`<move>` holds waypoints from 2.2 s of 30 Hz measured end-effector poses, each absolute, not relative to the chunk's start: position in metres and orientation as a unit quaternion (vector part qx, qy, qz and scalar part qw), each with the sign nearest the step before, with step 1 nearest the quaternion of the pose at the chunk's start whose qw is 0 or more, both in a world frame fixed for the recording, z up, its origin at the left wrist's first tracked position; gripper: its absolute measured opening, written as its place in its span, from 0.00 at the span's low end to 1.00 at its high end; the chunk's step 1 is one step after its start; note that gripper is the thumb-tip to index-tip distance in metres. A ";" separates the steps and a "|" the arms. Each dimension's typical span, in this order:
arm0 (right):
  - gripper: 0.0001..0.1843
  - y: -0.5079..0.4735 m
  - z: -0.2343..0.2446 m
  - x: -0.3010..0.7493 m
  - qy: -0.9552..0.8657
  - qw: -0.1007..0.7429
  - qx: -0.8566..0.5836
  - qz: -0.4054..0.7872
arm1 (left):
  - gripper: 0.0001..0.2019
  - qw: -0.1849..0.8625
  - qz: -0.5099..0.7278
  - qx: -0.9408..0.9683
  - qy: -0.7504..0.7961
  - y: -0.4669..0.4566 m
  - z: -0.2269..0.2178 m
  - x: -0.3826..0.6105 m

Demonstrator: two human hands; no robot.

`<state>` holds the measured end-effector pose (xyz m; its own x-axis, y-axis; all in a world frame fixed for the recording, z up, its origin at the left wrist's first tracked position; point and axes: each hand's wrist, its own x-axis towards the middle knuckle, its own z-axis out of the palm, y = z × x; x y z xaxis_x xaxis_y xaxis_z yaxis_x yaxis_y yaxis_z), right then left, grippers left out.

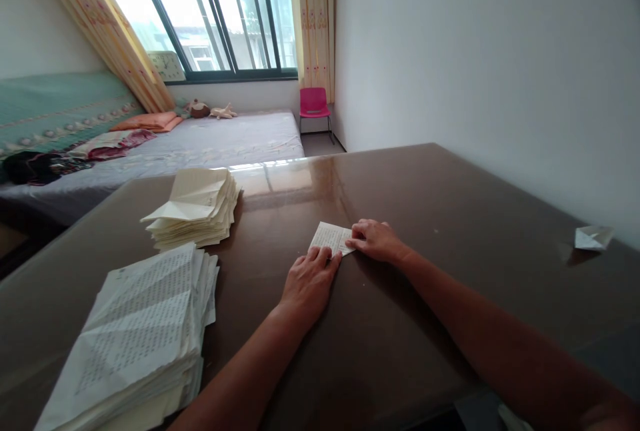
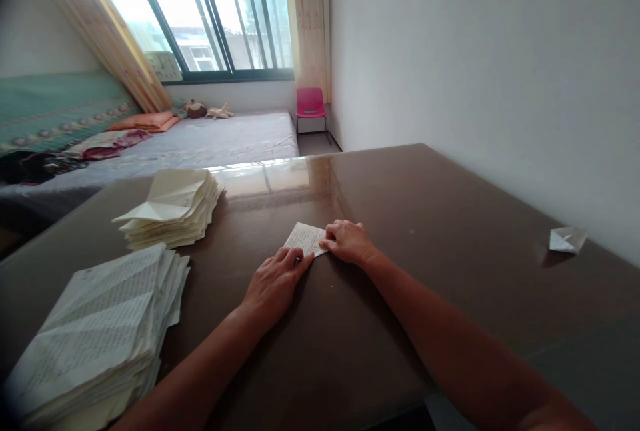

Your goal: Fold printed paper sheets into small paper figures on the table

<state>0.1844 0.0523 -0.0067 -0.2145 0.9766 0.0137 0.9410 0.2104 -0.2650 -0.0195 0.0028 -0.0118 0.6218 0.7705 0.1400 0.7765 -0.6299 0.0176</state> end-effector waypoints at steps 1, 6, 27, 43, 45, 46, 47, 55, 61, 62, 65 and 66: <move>0.14 0.052 -0.007 0.184 -0.773 0.090 -0.621 0.098 | 0.19 0.026 -0.065 -0.901 -0.429 0.003 -0.012 -0.019; 0.15 0.050 -0.007 0.186 -0.770 0.093 -0.625 0.089 | 0.19 0.041 -0.060 -0.901 -0.428 0.002 -0.013 -0.018; 0.13 0.028 0.015 0.174 -0.880 0.058 -0.470 0.041 | 0.18 0.034 -0.085 -0.891 -0.446 0.007 -0.012 -0.025; 0.15 0.043 -0.025 0.199 -0.890 0.256 -0.368 0.079 | 0.08 0.057 -0.170 -0.909 -0.377 0.019 0.001 -0.037; 0.12 0.042 -0.023 0.203 -0.894 0.257 -0.357 0.091 | 0.10 0.021 -0.158 -0.930 -0.330 0.015 0.001 -0.034; 0.11 0.042 -0.022 0.205 -0.894 0.255 -0.355 0.095 | 0.11 0.000 -0.150 -0.936 -0.317 0.012 0.000 -0.033; 0.09 0.041 -0.021 0.206 -0.894 0.252 -0.355 0.100 | 0.11 -0.020 -0.145 -0.939 -0.312 0.010 -0.001 -0.032; 0.09 0.041 -0.026 0.208 -0.887 0.252 -0.348 0.170 | 0.13 -0.137 -0.178 -0.896 -0.384 0.017 -0.013 -0.027; 0.10 0.038 -0.024 0.207 -0.871 0.252 -0.358 0.223 | 0.13 -0.162 -0.190 -0.821 -0.513 0.026 -0.019 -0.021; 0.11 0.037 -0.023 0.206 -0.870 0.249 -0.364 0.222 | 0.12 -0.160 -0.188 -0.817 -0.521 0.026 -0.019 -0.019; 0.11 0.035 -0.019 0.205 -0.865 0.239 -0.387 0.214 | 0.12 -0.165 -0.182 -0.809 -0.534 0.025 -0.017 -0.017; 0.11 0.034 -0.018 0.204 -0.861 0.238 -0.395 0.215 | 0.13 -0.168 -0.181 -0.808 -0.535 0.025 -0.017 -0.016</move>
<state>0.2043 0.0342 -0.0180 -0.5758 0.7817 0.2396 0.5775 0.5963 -0.5576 -0.0164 0.0248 -0.0165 0.3611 0.9258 0.1121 0.8039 -0.3700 0.4657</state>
